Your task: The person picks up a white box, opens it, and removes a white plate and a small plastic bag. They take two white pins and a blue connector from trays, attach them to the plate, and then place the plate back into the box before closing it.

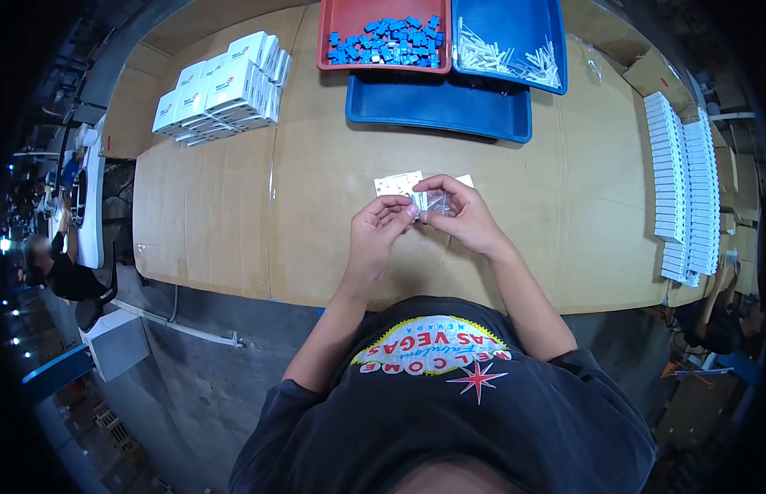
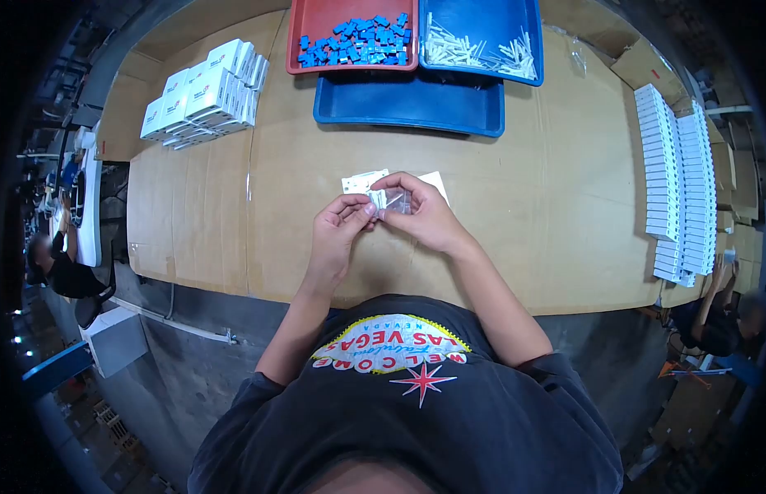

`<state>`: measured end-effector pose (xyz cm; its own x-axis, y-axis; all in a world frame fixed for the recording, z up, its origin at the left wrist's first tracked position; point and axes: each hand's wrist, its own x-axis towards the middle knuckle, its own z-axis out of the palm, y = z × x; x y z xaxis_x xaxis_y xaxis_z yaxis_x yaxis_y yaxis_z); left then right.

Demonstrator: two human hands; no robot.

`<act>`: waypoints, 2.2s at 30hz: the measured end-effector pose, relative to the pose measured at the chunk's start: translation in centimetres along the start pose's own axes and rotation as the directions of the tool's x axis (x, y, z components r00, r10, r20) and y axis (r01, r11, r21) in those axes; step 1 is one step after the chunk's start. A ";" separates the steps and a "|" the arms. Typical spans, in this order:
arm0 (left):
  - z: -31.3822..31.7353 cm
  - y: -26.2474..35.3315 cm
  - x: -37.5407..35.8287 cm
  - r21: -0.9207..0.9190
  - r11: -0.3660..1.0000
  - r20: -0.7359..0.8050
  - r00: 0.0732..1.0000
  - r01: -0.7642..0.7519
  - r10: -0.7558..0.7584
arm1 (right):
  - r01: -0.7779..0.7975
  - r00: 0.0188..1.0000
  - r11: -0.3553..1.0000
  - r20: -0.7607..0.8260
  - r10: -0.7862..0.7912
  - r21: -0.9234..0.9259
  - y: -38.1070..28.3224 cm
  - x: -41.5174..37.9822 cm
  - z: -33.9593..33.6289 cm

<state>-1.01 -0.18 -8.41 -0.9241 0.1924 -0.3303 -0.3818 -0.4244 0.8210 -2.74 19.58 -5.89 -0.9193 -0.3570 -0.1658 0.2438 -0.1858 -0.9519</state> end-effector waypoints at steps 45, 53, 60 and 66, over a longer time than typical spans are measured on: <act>0.3 1.3 -0.2 0.053 0.998 0.024 1.000 -0.013 0.012 | -0.109 0.989 0.965 -0.067 0.129 0.239 0.8 0.2 -0.1; 1.1 1.8 -0.4 -0.174 0.984 -0.033 0.999 -0.041 0.036 | -0.150 0.986 0.978 -0.046 0.158 0.142 0.2 0.1 0.2; -1.2 -1.1 0.2 -0.210 0.975 -0.049 0.997 -0.074 0.065 | -0.123 0.989 0.986 -0.064 0.130 0.109 0.3 0.4 0.4; 1.0 1.6 -0.2 -0.088 0.994 -0.092 0.994 -0.067 0.059 | -0.089 0.995 0.996 -0.032 0.090 0.012 0.8 0.3 0.2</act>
<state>-1.41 0.02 -6.58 -0.9426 0.0853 -0.3228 -0.3194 -0.5122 0.7973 -2.78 19.16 -6.70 -0.9031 -0.3429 -0.2587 0.3287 -0.1640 -0.9301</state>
